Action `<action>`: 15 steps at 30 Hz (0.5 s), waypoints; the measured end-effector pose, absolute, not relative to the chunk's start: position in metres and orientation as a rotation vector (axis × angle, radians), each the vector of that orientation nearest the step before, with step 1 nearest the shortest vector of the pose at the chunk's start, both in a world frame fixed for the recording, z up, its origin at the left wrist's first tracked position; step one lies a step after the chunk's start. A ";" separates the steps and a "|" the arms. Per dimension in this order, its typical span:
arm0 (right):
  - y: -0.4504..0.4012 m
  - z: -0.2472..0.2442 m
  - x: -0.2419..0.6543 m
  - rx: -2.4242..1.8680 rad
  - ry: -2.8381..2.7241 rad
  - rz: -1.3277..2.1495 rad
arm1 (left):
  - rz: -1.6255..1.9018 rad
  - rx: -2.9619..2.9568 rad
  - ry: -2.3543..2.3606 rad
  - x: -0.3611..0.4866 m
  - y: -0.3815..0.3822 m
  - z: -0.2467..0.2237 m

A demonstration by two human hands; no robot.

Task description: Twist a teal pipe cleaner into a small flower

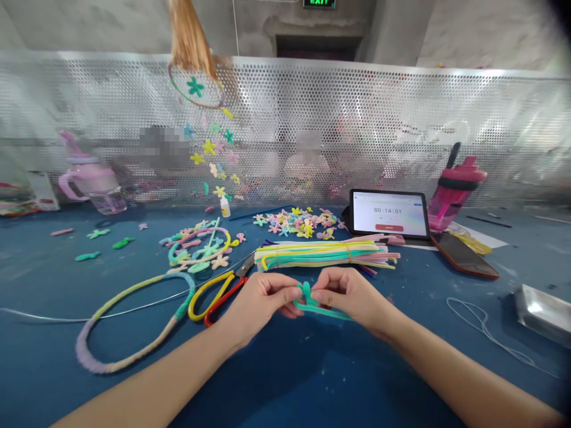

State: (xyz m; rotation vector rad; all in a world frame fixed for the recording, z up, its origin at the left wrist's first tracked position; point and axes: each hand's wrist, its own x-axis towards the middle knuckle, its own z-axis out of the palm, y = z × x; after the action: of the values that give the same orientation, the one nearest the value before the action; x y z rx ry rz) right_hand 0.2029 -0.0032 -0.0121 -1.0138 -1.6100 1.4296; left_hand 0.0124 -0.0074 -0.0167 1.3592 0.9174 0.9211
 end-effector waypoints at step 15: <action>-0.006 -0.007 0.202 -1.038 -1.557 1.455 | 0.794 1.387 0.902 0.006 -0.007 -0.005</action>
State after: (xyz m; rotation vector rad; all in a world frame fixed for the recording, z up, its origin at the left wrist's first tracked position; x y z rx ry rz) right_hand 0.2025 -0.0055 -0.0074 -1.0383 -1.5569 1.4552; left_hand 0.0061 -0.0069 -0.0054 1.3871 0.9019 0.7939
